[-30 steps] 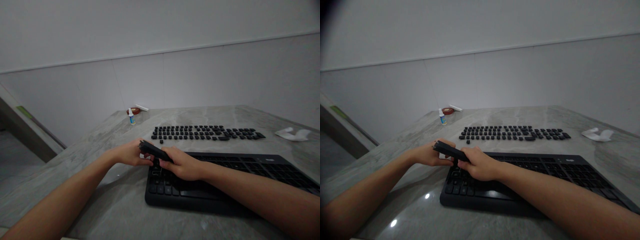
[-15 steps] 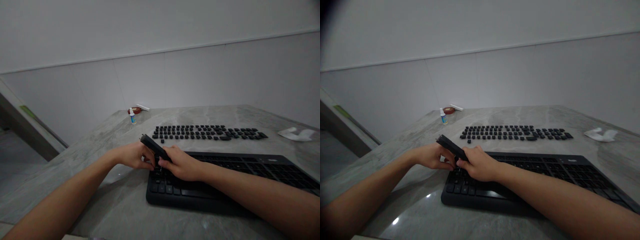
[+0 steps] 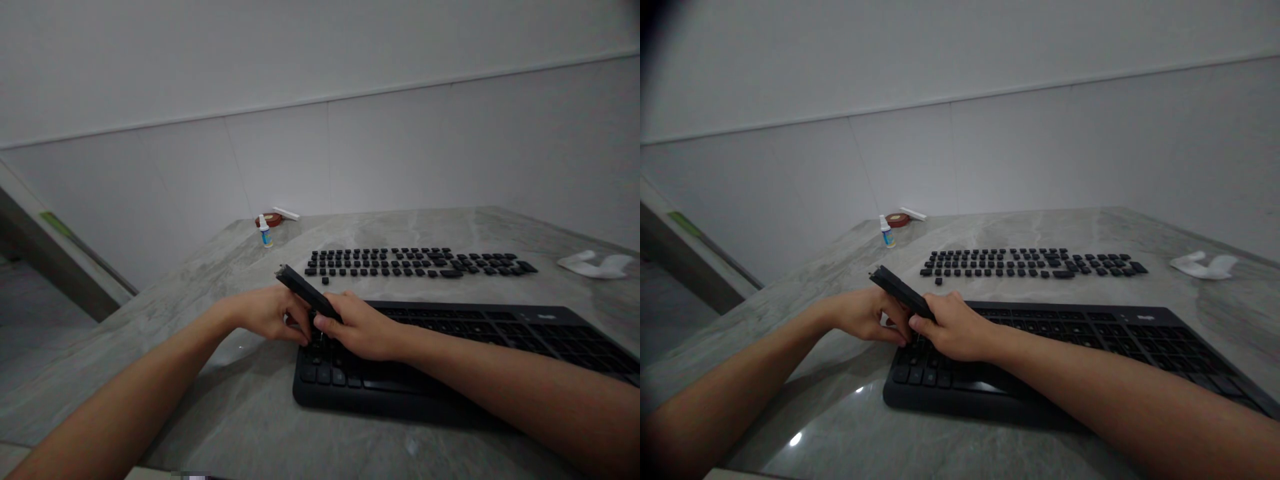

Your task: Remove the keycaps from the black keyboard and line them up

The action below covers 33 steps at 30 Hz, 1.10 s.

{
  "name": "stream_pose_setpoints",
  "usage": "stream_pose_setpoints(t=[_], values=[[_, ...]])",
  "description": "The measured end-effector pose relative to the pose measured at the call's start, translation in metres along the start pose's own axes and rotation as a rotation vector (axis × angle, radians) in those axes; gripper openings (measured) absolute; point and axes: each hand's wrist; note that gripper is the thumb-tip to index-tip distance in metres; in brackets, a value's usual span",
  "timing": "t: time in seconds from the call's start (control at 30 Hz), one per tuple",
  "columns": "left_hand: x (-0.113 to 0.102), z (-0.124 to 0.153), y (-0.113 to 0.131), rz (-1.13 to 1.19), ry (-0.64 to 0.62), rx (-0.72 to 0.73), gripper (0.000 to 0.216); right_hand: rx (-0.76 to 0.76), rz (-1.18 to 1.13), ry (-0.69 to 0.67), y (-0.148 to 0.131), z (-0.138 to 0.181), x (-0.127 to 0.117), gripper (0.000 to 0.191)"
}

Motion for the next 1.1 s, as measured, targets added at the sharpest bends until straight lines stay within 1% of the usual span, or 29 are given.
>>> stream_pose_setpoints(t=[0.17,0.33,0.47,0.6,0.8,1.1], values=[[-0.001,0.0,-0.001,0.035,-0.028,-0.035,0.011,0.084,0.079,-0.093,-0.003,-0.011,-0.002,0.02],[-0.002,0.004,-0.006,0.064,-0.091,-0.074,0.018,0.068,0.133,-0.134,-0.003,-0.021,-0.002,0.018],[-0.005,0.005,-0.007,0.069,-0.122,-0.083,0.021,0.049,0.175,-0.095,-0.001,-0.02,0.003,0.018],[-0.005,0.004,-0.007,0.079,-0.134,-0.086,0.021,0.053,0.166,-0.069,-0.001,-0.019,0.006,0.021],[-0.005,0.004,-0.008,0.073,-0.124,-0.098,0.021,0.066,0.098,-0.051,0.0,-0.021,0.007,0.022],[-0.005,0.004,-0.008,0.072,-0.089,-0.055,0.019,0.103,0.025,-0.012,0.004,-0.022,0.009,0.022]])
Point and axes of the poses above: each hand's wrist, its own z-axis away from the middle knuckle, its own x-axis out of the palm, y = z × x, and after that the axes turned 6 degrees about y, right-handed
